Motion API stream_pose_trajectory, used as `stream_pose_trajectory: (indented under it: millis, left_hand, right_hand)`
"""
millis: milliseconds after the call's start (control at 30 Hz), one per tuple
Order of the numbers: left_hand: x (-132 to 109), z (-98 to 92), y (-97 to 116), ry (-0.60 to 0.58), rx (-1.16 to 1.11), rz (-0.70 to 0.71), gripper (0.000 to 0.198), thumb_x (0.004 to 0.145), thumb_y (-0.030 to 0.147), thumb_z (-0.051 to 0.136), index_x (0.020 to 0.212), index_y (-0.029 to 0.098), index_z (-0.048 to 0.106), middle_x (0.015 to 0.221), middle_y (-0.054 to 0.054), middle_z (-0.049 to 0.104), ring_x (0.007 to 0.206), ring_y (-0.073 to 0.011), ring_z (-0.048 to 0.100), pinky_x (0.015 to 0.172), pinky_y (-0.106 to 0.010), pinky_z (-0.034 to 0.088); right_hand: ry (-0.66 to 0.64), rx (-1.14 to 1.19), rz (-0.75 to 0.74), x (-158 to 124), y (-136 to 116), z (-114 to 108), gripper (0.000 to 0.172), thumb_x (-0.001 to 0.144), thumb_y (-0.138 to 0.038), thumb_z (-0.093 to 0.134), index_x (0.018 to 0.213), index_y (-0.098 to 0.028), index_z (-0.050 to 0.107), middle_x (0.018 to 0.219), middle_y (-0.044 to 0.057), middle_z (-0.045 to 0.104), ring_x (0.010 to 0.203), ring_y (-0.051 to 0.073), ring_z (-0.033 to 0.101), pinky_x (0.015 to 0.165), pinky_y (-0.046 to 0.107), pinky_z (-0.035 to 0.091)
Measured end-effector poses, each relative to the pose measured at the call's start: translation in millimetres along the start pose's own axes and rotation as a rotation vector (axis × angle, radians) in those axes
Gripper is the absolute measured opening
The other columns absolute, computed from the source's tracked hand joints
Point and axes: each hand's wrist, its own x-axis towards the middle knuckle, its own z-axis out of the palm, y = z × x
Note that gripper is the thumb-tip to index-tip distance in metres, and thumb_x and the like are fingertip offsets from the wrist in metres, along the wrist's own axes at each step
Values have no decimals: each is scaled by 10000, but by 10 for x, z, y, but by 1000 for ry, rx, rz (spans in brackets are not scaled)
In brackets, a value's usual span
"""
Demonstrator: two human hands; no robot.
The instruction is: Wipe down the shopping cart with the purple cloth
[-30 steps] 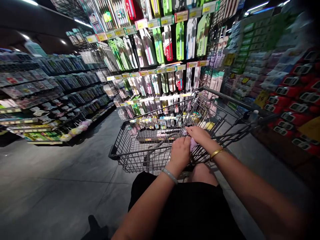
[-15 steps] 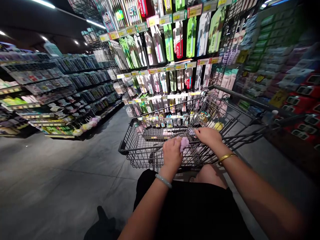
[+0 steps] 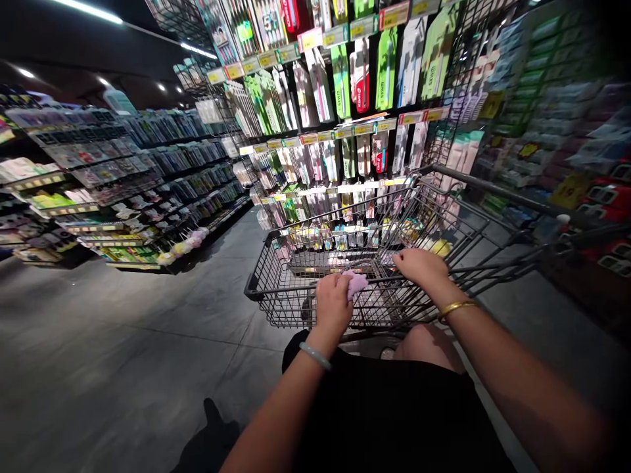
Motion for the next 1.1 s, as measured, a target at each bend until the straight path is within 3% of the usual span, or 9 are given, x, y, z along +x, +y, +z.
stream_pose_trajectory:
  millis: [133,200,333,500,567,700,800,967,1100]
  left_hand:
    - [95,48,317,-58,74,133,301,775,192,659,1068,213,594,1075,-100,572,1022,-280,499,917,-438,427]
    - [164,43,350,-100,79,200,276,791,241,672,1051,214,586,1047,-93,577,1011,-278,507,892,-428,432]
    - [208,-73,71,-152,8,138,273,800,238,676,1054,228,576,1008,-57,609,962,-246,540,826,-376,447]
    - [76,-173,-260,-115,-20,-40,289,785,172,649,1060,229,579,1032,-51,617,978,-238,544,844,-366,440]
    - [31,-148,-220,-95,6,-66,259,787,183,648,1034,226,584,1011,-52,613,970,-244,538,844,-376,433]
    - [6,-103,-92,-61,61,-56,244,798,226,655,1032,223,587,1020,-61,603,977,-257,527,855,-399,418]
    - [-5,-183,-238,-95,46,2,275,807,207,642,1076,234,591,1045,-56,615,1009,-255,534,862,-390,418]
    - [-133,-340,-711,-35,1,-168,282,808,151,610,1077,233,610,1027,-53,641,973,-241,560,859,-382,436]
    - [-297,-242,-738,104,-2,-166,351,764,109,617,1092,235,624,1088,-74,625,1043,-263,534,949,-426,424]
  right_hand:
    - [-13,-13,11,18,-4,14,528,930,-478,320,1057,-193,746,1121,156,713,1024,315,669,800,404,505]
    - [-8,-24,0,19,3,22,527,932,-480,317,1039,-195,748,1108,153,715,1015,311,671,796,398,504]
    - [2,-31,1,7,36,38,523,936,-475,313,1029,-202,749,1092,144,718,999,303,673,779,381,501]
    - [41,-59,1,-26,-1,25,529,958,-447,288,1052,-195,744,1089,155,719,984,303,677,767,379,495]
    - [34,-77,-57,-55,-167,3,535,965,-473,297,1043,-187,742,1080,158,722,992,305,675,782,384,491]
    - [-89,15,-246,-142,-758,18,613,990,-527,226,1096,-203,735,1148,148,715,1061,284,657,851,383,481]
    - [-172,44,-288,-193,-1103,110,675,996,-540,176,1126,-183,734,1163,160,712,1063,283,661,872,393,482]
    - [-127,26,-297,-201,-1169,252,848,953,-689,87,1068,-166,744,1115,171,719,1047,313,663,871,422,485]
    - [-113,-1,-305,-203,-1158,264,799,961,-678,133,1074,-164,734,1120,171,716,1060,301,657,883,402,475]
